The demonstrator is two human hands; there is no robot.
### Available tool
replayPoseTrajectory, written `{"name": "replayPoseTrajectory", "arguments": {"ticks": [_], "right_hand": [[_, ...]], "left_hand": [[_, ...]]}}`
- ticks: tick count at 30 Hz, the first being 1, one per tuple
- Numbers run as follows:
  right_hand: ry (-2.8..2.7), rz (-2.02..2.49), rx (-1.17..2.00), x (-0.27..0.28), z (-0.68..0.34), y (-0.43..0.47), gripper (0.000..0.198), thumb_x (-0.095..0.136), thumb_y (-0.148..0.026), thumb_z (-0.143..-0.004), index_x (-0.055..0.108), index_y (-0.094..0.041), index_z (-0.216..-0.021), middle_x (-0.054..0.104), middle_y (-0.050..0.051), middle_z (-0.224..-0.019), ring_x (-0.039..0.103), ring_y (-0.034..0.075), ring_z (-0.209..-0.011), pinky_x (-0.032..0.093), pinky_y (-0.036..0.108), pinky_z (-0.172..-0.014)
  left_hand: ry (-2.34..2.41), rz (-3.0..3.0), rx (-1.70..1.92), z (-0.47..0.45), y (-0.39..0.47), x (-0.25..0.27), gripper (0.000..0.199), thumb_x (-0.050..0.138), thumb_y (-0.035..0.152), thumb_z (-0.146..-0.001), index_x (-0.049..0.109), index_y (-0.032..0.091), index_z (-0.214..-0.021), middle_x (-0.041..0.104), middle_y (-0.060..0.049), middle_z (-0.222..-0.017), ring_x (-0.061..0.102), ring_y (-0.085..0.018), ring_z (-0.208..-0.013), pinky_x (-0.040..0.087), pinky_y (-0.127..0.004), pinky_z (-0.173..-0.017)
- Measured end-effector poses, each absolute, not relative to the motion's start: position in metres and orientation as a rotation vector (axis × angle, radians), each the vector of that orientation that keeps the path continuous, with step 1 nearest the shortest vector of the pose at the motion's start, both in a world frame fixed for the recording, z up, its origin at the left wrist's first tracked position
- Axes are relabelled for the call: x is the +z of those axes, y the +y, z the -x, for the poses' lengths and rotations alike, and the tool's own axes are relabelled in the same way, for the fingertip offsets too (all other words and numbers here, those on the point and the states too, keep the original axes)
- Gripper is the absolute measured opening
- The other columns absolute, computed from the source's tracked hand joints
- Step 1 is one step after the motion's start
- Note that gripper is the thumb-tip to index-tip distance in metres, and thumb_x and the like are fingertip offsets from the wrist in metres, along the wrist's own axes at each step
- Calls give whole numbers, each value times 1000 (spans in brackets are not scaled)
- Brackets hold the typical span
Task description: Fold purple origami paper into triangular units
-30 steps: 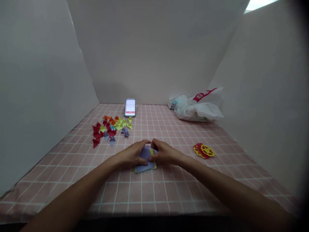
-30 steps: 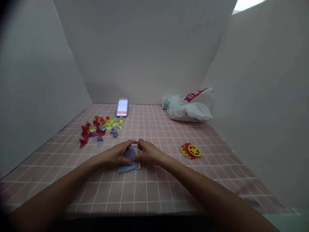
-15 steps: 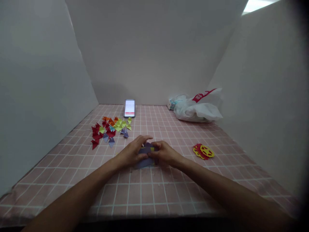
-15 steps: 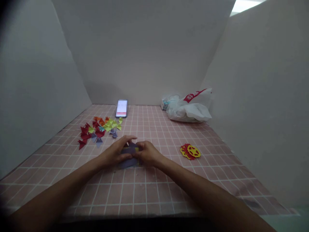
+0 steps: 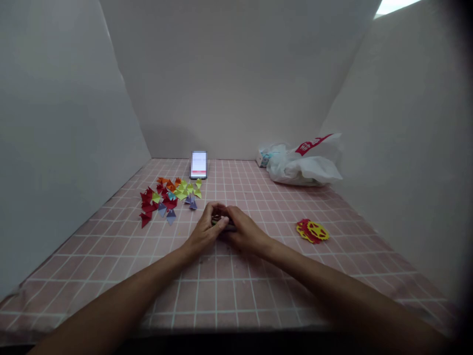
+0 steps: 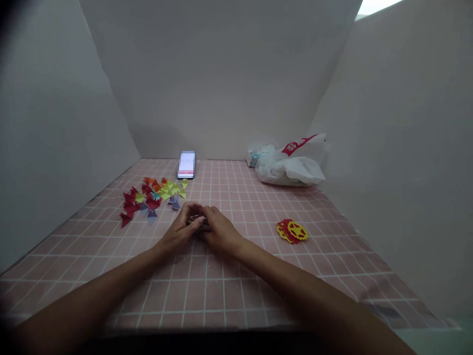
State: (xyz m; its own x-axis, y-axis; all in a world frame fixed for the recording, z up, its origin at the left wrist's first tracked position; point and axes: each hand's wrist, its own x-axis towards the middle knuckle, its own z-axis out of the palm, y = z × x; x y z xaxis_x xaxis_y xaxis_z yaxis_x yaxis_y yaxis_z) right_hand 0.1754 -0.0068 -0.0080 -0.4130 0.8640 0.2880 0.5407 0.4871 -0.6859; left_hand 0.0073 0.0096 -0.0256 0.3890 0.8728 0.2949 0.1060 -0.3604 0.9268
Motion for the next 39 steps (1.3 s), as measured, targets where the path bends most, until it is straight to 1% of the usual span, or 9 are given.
{"name": "replayPoseTrajectory", "arguments": {"ticks": [5,11,14,16,19,25,29,32,39], "right_hand": [[-1878,1178,646,-16,-181,-10,38,62,-10,-75,51,-21,-109,60,8,-110,59,24,-103,48,41,-92],[-1624,1049,847,-34,-167,-15,47,55,-11,-80,47,-26,-124,58,8,-123,57,23,-116,46,43,-101],[-1629,1000,893,-34,-160,-13,53,56,-10,-76,46,-26,-126,57,8,-127,55,22,-119,43,42,-104],[-1594,1043,893,-30,-161,-11,47,55,-12,-76,49,-25,-121,59,8,-123,57,22,-115,45,40,-99],[-1675,1203,881,-27,-168,-6,7,56,-23,-82,59,-20,-88,62,3,-88,59,20,-87,47,35,-82],[-1550,1317,929,-26,-178,18,12,60,-29,-79,58,-18,-84,60,1,-79,56,17,-72,45,28,-64],[-1804,1545,595,-31,-179,31,4,61,-21,-82,60,-18,-85,65,4,-84,60,21,-83,46,32,-75],[-1834,1637,448,-33,-182,33,14,70,-17,-77,64,-17,-90,65,11,-99,57,28,-101,42,42,-90],[-2318,1305,270,-23,-199,15,31,79,-32,-79,65,-18,-103,66,11,-109,59,27,-104,43,42,-93]], "left_hand": [[994,-1707,1082,-10,11,-24,20,43,38,-97,51,21,-91,54,-3,-92,54,-20,-94,46,-35,-90],[898,-1505,1175,-17,4,-27,24,47,43,-97,48,23,-111,56,-4,-107,56,-20,-107,44,-34,-96],[894,-1533,1176,-18,5,-29,21,49,42,-96,51,22,-102,57,-4,-102,56,-21,-103,44,-34,-95],[954,-1576,1149,-16,7,-30,22,46,42,-97,52,21,-92,55,-3,-93,55,-20,-96,44,-33,-92],[1004,-1592,1086,-14,10,-30,28,41,45,-98,51,21,-88,50,0,-85,53,-18,-86,46,-30,-83],[892,-1447,1105,-11,22,-37,46,63,30,-82,41,24,-122,53,-3,-105,60,-17,-84,52,-28,-68],[1131,-1767,1083,-5,30,-41,23,61,16,-77,58,19,-100,55,-7,-104,60,-20,-87,53,-37,-81],[1211,-1999,1175,3,34,-40,23,59,11,-78,63,19,-98,57,-8,-107,56,-25,-109,45,-46,-102],[1226,-1950,1148,12,36,-32,16,56,18,-84,66,18,-97,63,-9,-107,59,-24,-107,46,-42,-97]]}}
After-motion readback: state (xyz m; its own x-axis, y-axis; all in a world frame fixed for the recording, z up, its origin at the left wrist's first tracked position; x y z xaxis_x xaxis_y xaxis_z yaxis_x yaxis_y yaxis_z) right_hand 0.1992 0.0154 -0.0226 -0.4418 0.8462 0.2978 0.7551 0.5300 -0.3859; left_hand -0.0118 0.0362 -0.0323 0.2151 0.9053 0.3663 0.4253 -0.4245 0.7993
